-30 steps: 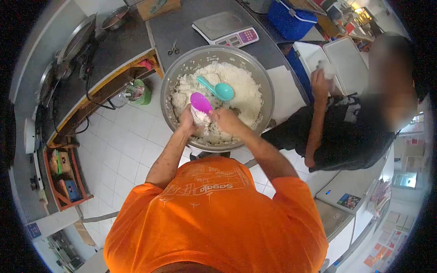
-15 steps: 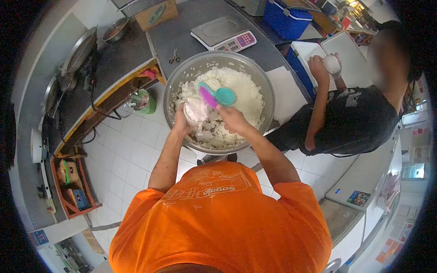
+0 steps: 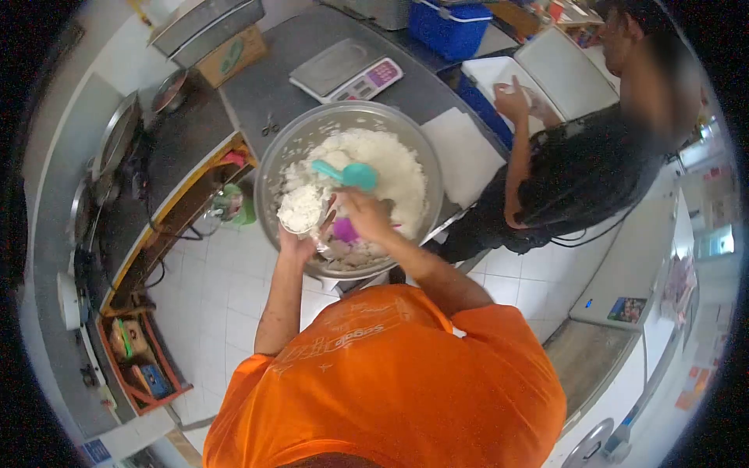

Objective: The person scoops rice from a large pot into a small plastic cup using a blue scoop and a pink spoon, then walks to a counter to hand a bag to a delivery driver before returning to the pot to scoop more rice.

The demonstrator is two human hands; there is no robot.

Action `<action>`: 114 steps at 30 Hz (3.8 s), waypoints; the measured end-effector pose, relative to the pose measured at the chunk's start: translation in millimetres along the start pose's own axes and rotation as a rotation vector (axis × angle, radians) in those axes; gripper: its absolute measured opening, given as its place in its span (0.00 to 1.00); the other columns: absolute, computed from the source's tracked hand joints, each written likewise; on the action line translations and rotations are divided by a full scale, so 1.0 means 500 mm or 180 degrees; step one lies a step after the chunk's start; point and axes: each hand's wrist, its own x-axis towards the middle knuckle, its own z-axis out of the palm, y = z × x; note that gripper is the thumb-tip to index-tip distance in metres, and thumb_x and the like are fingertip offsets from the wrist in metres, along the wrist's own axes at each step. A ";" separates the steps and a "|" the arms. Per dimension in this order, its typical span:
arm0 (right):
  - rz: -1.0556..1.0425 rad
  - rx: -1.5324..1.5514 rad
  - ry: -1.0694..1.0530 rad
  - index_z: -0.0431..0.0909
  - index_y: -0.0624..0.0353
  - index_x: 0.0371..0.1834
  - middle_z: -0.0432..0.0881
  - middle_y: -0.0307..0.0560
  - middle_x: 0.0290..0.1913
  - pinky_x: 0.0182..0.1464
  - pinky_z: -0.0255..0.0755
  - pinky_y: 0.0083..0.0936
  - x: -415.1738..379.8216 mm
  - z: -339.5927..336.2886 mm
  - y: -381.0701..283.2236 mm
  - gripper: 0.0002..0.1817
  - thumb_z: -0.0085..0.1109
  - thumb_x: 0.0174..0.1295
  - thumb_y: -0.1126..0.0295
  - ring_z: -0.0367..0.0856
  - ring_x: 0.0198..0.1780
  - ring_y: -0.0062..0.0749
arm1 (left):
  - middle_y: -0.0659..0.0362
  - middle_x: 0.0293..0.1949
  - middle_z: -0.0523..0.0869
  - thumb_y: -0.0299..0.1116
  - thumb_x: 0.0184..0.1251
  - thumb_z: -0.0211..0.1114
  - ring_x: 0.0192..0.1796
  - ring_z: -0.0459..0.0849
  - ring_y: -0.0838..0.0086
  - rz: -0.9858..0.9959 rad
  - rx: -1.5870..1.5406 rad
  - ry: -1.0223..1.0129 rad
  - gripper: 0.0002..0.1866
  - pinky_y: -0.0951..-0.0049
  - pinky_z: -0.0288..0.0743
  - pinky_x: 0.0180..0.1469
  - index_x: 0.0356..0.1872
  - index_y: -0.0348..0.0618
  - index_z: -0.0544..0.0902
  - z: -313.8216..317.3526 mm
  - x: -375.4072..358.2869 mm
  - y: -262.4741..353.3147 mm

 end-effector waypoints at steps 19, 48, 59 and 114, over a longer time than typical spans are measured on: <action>0.0954 -0.1973 0.2965 0.74 0.56 0.51 0.76 0.57 0.50 0.55 0.65 0.40 0.252 -0.429 0.437 0.23 0.53 0.58 0.52 0.70 0.55 0.47 | 0.53 0.57 0.68 0.37 0.72 0.45 0.60 0.65 0.64 0.2241 0.3333 0.2462 0.18 0.65 0.55 0.62 0.57 0.38 0.66 0.020 -0.057 -0.102; -0.1478 0.0306 -0.0339 0.78 0.59 0.41 0.82 0.45 0.39 0.40 0.73 0.33 0.105 -0.046 -0.187 0.11 0.56 0.59 0.65 0.81 0.36 0.36 | 0.56 0.61 0.71 0.64 0.67 0.32 0.60 0.71 0.57 0.0450 -0.0814 0.0332 0.36 0.58 0.67 0.59 0.63 0.48 0.66 0.092 -0.059 0.031; -0.0552 -0.3552 -0.2428 0.82 0.65 0.26 0.82 0.59 0.31 0.46 0.73 0.41 0.120 -0.034 0.125 0.10 0.58 0.44 0.70 0.82 0.38 0.50 | 0.49 0.63 0.67 0.59 0.67 0.41 0.63 0.68 0.53 0.1354 -0.0673 0.0605 0.34 0.58 0.64 0.63 0.65 0.43 0.61 -0.086 -0.246 0.148; -0.2281 -0.4139 -0.0736 0.80 0.55 0.41 0.82 0.44 0.28 0.32 0.74 0.31 0.121 -0.107 -0.220 0.14 0.54 0.51 0.69 0.83 0.28 0.35 | 0.58 0.47 0.79 0.64 0.66 0.35 0.41 0.81 0.72 -0.0309 -0.0549 0.0253 0.34 0.72 0.80 0.38 0.56 0.45 0.71 -0.058 0.098 -0.050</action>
